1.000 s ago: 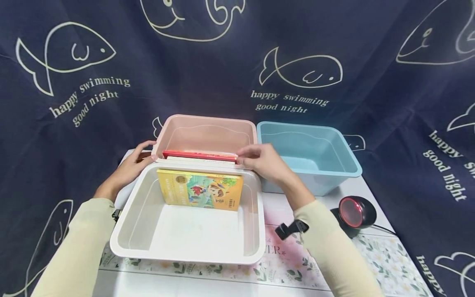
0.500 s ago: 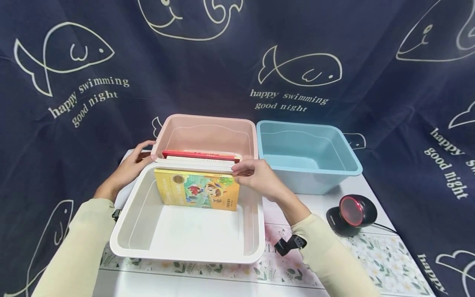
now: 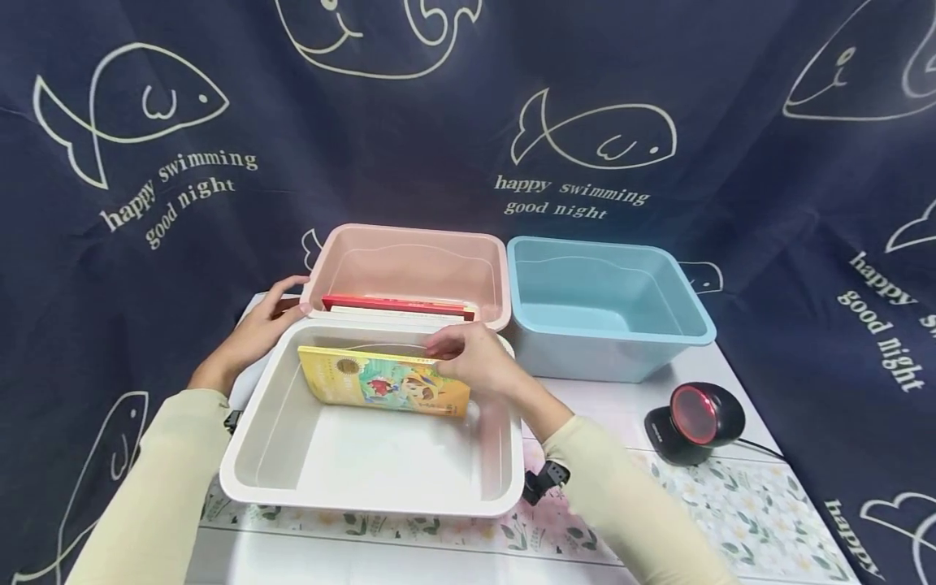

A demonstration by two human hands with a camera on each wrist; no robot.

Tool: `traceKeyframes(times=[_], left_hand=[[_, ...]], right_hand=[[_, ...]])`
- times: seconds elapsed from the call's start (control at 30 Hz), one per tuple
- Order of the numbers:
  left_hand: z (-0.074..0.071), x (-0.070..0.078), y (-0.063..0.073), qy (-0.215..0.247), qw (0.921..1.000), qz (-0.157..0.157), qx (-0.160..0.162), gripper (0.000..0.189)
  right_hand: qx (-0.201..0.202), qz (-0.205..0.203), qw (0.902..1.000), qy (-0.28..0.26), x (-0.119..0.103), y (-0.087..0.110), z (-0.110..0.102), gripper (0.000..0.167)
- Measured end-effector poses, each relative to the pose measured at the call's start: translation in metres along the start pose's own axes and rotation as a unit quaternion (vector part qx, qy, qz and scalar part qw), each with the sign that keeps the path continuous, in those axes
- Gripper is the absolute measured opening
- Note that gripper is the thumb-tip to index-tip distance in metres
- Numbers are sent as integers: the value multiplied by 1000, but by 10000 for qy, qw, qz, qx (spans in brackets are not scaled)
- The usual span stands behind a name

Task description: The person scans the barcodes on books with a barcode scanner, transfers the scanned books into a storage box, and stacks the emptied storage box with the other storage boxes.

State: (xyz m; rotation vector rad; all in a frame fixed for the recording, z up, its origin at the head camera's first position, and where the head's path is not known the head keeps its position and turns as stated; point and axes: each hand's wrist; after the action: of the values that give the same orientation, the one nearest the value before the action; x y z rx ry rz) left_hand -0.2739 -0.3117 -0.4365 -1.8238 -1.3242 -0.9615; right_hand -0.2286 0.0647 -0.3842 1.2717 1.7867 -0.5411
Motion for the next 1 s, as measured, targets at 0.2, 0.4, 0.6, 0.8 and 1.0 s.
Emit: traceKeyframes(times=[0.2, 0.4, 0.6, 0.8, 1.0], left_hand=[[2, 1, -4, -3, 10000, -23, -3, 67], [1, -2, -5, -29, 9999, -100, -10, 69], [0, -2, 0, -48, 10000, -51, 33, 68], [4, -1, 0, -46, 9999, 104, 61, 64], [3, 1, -1, -127, 9998, 86, 83, 66]], right_hand=[[172, 200, 9994, 242, 2, -6, 6, 26], [84, 444, 9983, 371, 2, -9, 9, 28], [-4, 521, 9973, 510, 3, -16, 14, 23], [60, 551, 9984, 84, 2, -8, 12, 17], [366, 133, 9987, -342, -3, 4, 3, 21]])
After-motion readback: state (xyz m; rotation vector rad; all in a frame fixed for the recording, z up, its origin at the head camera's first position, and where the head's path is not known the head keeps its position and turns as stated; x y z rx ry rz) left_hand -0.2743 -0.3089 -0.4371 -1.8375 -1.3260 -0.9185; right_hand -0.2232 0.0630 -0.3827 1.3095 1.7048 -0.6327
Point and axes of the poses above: each hand's wrist, its own y-axis away from the middle knuckle, its own z-axis out of the palm, x = y × z, and after that the axes turned 9 degrees about z, right-handed
